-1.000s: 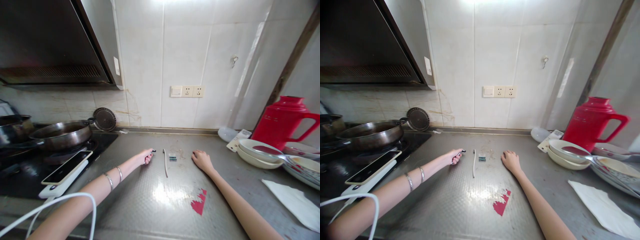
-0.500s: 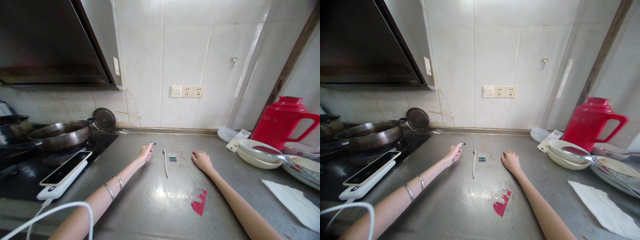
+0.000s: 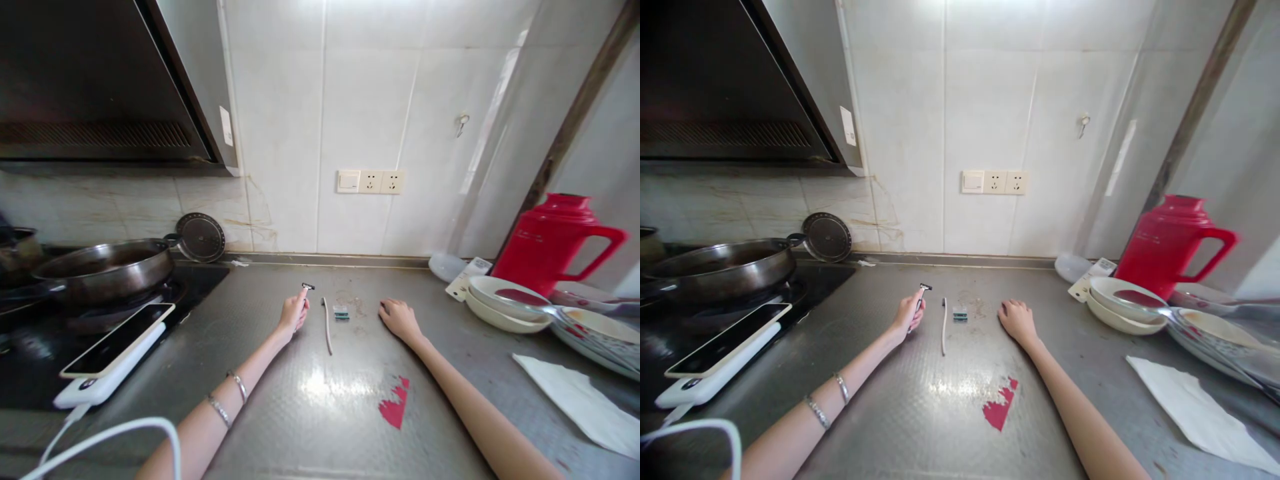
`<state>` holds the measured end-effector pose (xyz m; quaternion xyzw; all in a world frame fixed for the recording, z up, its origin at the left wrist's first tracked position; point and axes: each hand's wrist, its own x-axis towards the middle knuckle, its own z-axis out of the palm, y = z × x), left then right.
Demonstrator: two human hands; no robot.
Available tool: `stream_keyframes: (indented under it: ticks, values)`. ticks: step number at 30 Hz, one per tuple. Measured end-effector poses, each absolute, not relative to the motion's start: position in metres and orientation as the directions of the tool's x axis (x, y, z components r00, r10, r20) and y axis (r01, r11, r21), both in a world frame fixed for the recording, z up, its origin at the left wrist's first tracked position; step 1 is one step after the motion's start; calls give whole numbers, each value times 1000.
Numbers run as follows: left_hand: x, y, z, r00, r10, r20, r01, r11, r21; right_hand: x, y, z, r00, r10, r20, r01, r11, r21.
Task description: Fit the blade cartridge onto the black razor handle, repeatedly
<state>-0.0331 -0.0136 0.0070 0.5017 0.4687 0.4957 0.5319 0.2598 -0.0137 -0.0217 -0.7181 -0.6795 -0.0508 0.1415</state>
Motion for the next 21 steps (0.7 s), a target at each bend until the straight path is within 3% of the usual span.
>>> stream_keyframes:
  ticks: [4, 7, 10, 12, 16, 21]
  values:
    - [-32, -19, 9, 96, 994, 51, 19, -53, 998, 262, -13, -13, 107, 935, 339, 975, -32, -222]
    - [-32, -23, 11, 98, 990, 97, 48, -103, 994, 250, -10, 4, 100, 919, 382, 875, 102, -472]
    - [-30, -25, 10, 101, 987, 127, 71, -135, 988, 216, -8, 21, 34, 974, 222, 506, 175, -844]
    - [-28, -26, 10, 98, 985, 142, 84, -150, 985, 187, -9, 28, -59, 992, 112, 214, 122, -969]
    - [-25, -30, 10, 92, 981, 172, 102, -181, 978, 138, -16, 33, -233, 972, 3, -78, -16, -997]
    - [-23, -30, 5, 99, 971, 216, 159, -230, 960, 120, -23, 34, -321, 947, 5, -229, -73, -971]
